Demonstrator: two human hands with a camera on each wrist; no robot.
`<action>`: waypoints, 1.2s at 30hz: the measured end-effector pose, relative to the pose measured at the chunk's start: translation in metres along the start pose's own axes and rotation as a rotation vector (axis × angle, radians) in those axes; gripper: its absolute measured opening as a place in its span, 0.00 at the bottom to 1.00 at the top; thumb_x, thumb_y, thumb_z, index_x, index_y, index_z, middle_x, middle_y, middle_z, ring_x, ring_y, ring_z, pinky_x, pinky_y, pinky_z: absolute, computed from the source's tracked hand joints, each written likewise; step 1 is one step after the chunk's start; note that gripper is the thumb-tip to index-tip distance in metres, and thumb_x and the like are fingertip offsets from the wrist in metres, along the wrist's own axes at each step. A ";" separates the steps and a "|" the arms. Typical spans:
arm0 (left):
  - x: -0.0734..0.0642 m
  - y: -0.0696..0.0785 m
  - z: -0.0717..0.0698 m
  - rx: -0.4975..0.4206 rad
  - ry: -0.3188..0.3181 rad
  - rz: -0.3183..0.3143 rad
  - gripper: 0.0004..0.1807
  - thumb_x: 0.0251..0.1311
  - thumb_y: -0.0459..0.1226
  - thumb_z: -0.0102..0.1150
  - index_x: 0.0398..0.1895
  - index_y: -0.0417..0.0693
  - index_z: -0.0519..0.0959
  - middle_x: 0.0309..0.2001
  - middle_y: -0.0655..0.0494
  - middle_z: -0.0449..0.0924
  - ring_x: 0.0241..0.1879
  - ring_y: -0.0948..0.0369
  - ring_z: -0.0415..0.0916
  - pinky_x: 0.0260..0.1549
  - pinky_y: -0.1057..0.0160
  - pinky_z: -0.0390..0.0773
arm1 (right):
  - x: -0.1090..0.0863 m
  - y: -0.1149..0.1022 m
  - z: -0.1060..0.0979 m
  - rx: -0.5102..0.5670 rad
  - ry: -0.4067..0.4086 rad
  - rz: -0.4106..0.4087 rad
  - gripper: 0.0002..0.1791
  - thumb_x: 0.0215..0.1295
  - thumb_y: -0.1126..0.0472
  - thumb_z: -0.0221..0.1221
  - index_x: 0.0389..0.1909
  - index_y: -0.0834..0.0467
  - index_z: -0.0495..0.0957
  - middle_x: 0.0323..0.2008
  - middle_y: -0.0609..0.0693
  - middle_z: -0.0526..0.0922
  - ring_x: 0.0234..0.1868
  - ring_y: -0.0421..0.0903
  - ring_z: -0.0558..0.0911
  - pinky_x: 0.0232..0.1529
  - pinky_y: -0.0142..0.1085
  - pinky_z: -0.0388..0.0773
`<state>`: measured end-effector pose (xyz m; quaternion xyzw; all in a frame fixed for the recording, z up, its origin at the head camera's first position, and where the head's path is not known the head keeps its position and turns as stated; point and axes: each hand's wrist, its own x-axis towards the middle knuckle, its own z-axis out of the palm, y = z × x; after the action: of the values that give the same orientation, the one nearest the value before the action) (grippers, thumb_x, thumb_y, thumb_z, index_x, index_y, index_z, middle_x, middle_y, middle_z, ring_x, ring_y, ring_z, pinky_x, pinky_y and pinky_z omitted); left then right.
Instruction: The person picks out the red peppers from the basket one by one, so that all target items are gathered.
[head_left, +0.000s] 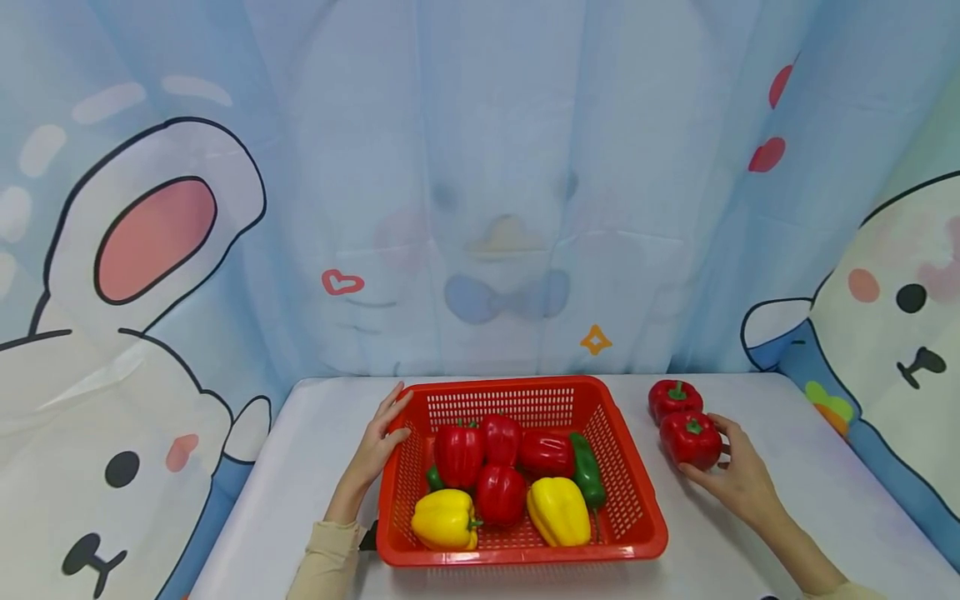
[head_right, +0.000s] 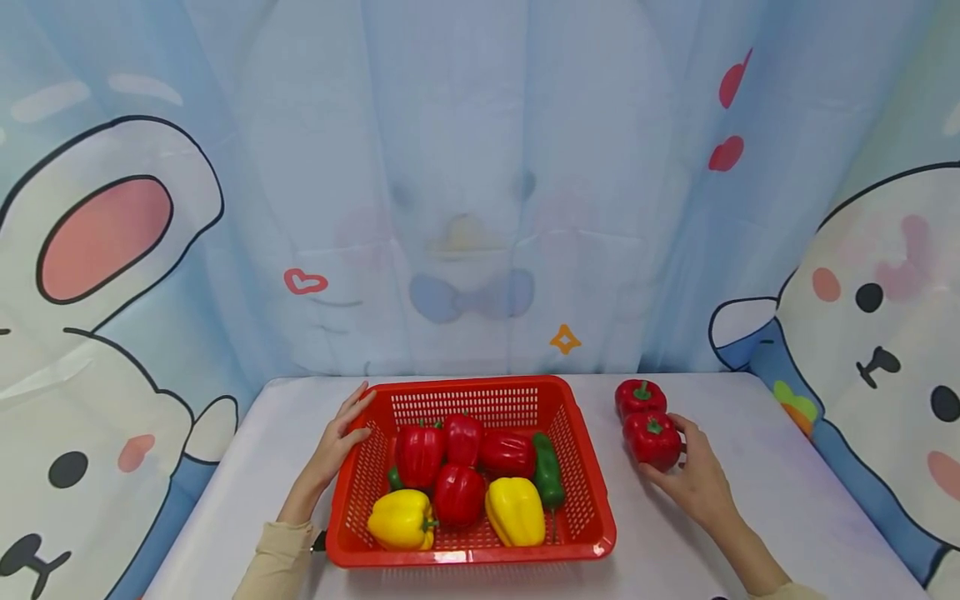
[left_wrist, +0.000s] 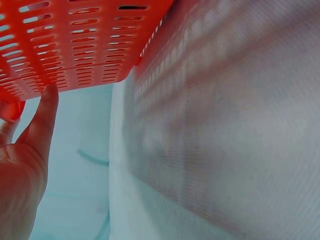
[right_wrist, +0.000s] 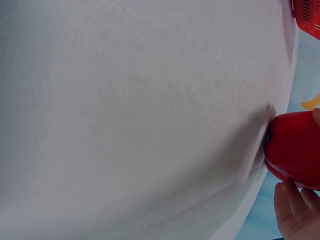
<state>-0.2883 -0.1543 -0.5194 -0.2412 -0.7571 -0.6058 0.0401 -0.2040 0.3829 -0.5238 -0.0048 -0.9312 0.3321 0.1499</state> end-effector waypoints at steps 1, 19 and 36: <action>0.000 0.000 0.000 0.003 -0.001 -0.004 0.30 0.66 0.27 0.50 0.73 0.37 0.62 0.78 0.42 0.44 0.75 0.42 0.42 0.60 0.72 0.61 | 0.000 0.000 0.000 -0.002 0.005 -0.001 0.55 0.46 0.62 0.76 0.69 0.72 0.52 0.60 0.75 0.62 0.56 0.71 0.66 0.43 0.62 0.78; -0.001 0.002 0.001 -0.016 0.001 0.022 0.29 0.67 0.29 0.51 0.72 0.34 0.63 0.77 0.38 0.44 0.74 0.40 0.42 0.60 0.67 0.65 | 0.002 -0.002 0.001 0.003 0.000 0.013 0.60 0.46 0.58 0.77 0.72 0.71 0.48 0.62 0.75 0.61 0.54 0.71 0.67 0.41 0.61 0.79; 0.001 -0.001 0.001 -0.002 0.006 0.006 0.29 0.67 0.27 0.50 0.72 0.34 0.62 0.77 0.39 0.44 0.74 0.40 0.42 0.62 0.62 0.65 | 0.005 -0.006 -0.008 -0.034 0.014 0.048 0.62 0.48 0.52 0.75 0.74 0.68 0.46 0.63 0.76 0.58 0.56 0.74 0.65 0.41 0.64 0.77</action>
<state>-0.2890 -0.1535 -0.5205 -0.2418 -0.7555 -0.6073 0.0437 -0.2065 0.3838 -0.5132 -0.0318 -0.9353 0.3196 0.1484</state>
